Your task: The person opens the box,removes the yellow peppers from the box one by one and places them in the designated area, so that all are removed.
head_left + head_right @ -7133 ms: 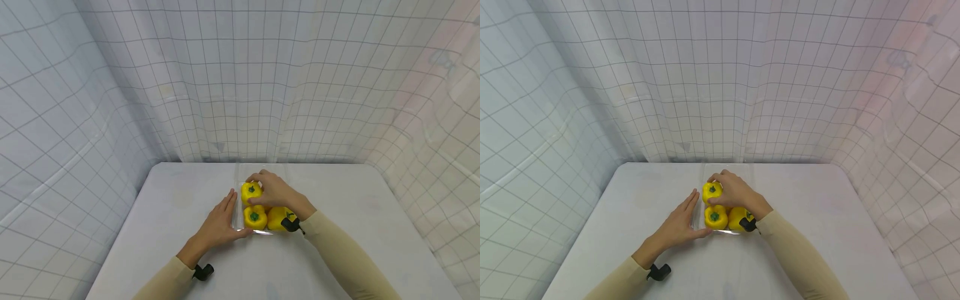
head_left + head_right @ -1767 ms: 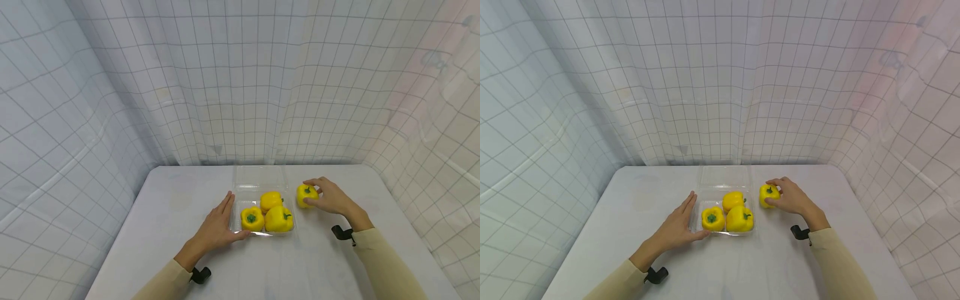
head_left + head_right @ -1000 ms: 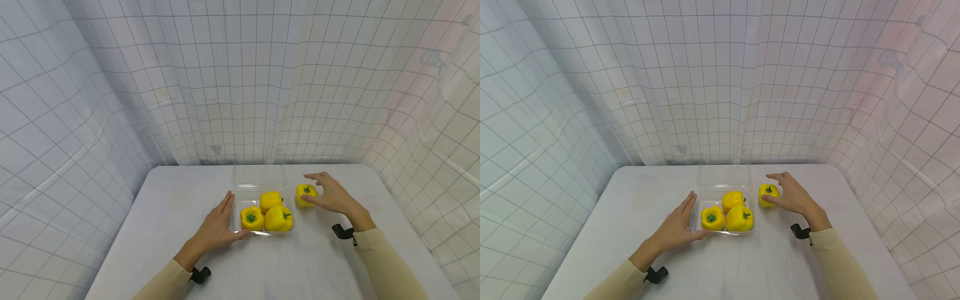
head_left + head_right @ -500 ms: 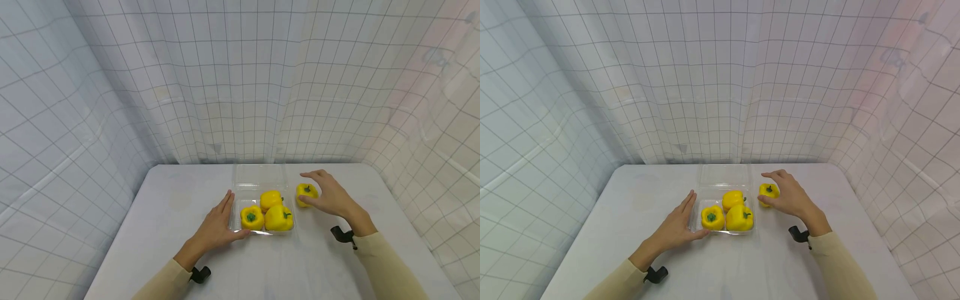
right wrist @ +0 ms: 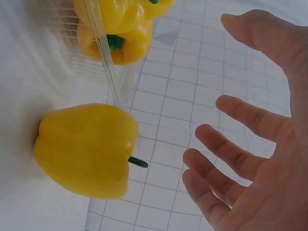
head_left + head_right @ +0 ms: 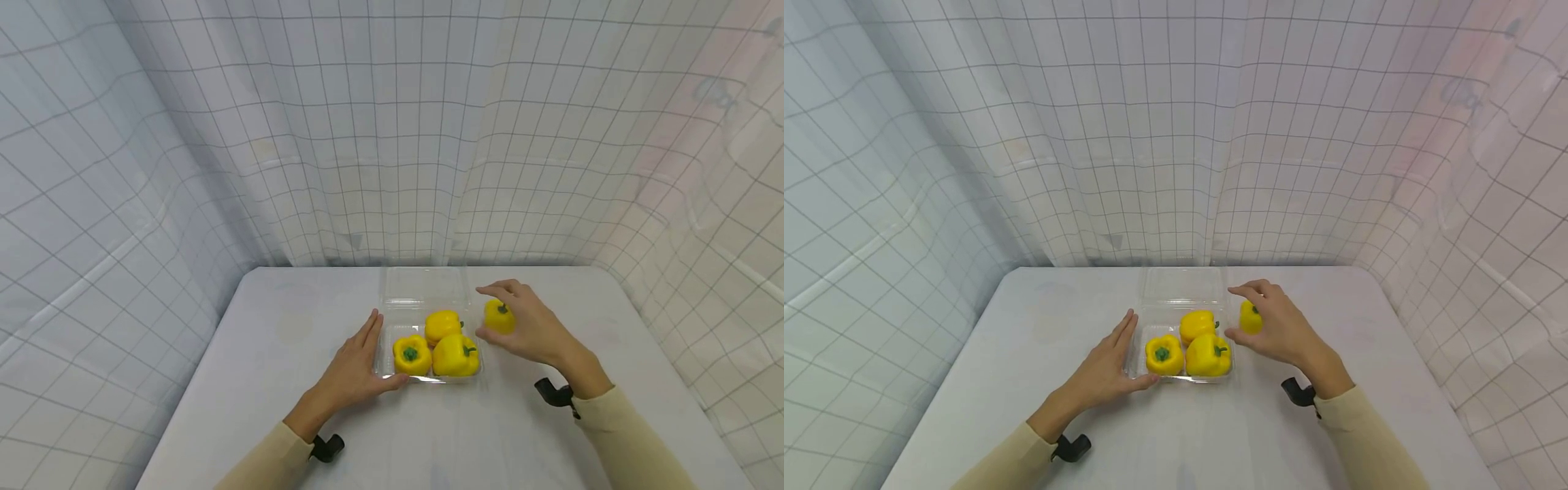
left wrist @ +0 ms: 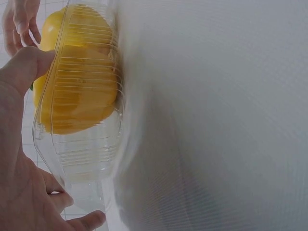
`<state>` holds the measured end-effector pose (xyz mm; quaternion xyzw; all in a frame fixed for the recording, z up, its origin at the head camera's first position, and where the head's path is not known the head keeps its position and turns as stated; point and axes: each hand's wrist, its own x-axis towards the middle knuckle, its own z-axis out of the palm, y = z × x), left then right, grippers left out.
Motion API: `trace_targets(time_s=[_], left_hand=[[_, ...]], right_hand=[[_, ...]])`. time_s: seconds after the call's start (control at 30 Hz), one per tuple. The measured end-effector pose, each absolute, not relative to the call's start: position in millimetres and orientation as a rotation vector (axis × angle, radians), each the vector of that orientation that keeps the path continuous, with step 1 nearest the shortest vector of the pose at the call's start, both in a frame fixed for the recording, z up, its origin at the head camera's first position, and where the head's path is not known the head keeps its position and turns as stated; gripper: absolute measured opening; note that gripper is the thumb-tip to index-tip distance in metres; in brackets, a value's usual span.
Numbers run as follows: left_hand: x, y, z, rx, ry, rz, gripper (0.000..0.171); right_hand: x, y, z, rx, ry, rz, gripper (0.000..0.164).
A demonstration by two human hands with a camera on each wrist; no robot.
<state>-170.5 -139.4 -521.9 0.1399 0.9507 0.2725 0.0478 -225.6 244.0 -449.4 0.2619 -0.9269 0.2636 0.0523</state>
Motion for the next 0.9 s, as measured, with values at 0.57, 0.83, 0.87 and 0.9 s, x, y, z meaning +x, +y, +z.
trace_targets(time_s=[0.57, 0.83, 0.87, 0.9], left_hand=[[-171.4, -140.5, -521.3, 0.430, 2.905, 0.828, 0.134], [-171.3, -140.9, -524.1, 0.435, 2.907, 0.827, 0.135], [-171.2, -140.8, -523.9, 0.436, 2.907, 0.828, 0.135], [-171.1, -140.7, -523.7, 0.438, 2.908, 0.829, 0.134]], right_hand=[[-208.6, 221.3, -459.6, 0.940, -2.829, 0.701, 0.077], [-205.0, 215.9, -472.3, 1.062, -2.799, 0.556, 0.082], [-204.6, 215.0, -473.9, 1.070, -2.797, 0.541, 0.083], [-204.0, 213.8, -475.1, 1.074, -2.796, 0.524, 0.084]])
